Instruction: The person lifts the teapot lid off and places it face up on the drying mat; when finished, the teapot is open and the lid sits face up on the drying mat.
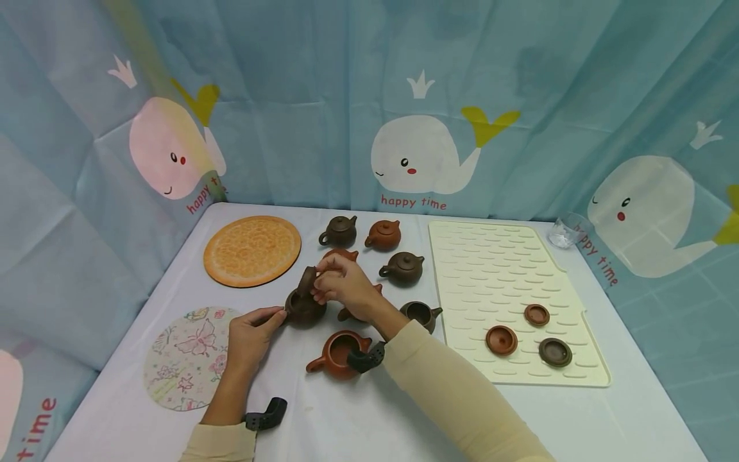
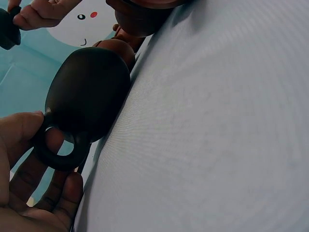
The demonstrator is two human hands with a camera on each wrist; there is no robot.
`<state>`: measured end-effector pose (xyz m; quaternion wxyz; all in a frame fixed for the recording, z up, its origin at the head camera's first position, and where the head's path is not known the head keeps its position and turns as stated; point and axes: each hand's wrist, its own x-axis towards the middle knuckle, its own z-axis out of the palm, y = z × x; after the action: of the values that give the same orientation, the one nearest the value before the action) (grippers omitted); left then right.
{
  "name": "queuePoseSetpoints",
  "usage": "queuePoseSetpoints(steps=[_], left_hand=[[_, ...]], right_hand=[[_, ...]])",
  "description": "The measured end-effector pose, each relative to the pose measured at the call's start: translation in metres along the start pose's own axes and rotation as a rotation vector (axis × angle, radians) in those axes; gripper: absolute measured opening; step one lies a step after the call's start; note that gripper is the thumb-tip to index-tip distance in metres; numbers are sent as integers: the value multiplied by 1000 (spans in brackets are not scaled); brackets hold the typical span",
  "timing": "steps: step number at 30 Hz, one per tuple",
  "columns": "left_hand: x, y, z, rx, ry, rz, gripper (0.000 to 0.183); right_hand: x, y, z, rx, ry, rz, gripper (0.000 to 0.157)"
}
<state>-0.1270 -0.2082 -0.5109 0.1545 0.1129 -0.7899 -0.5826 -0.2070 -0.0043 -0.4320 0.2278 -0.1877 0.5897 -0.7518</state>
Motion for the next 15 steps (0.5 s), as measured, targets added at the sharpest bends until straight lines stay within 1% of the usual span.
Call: queuePoseSetpoints(steps=[3, 5, 8, 11, 13, 15], left_hand=[[0, 0, 0, -2, 0, 5, 18], [0, 0, 0, -5, -1, 8, 18], [0, 0, 0, -8, -4, 6, 18], [0, 0, 0, -2, -7, -1, 18], [0, 0, 0, 0, -9, -5, 19], [0, 0, 0, 0, -11, -9, 19]], right_hand=[[-2, -1, -3, 75, -16, 17, 43], [-4, -2, -4, 131, -27, 36, 49], [-7, -5, -7, 221, -39, 55, 46], [-12, -9, -9, 286, -49, 43, 39], [-15, -12, -11, 288, -56, 30, 37], [-18, -16, -13, 272, -55, 20, 39]])
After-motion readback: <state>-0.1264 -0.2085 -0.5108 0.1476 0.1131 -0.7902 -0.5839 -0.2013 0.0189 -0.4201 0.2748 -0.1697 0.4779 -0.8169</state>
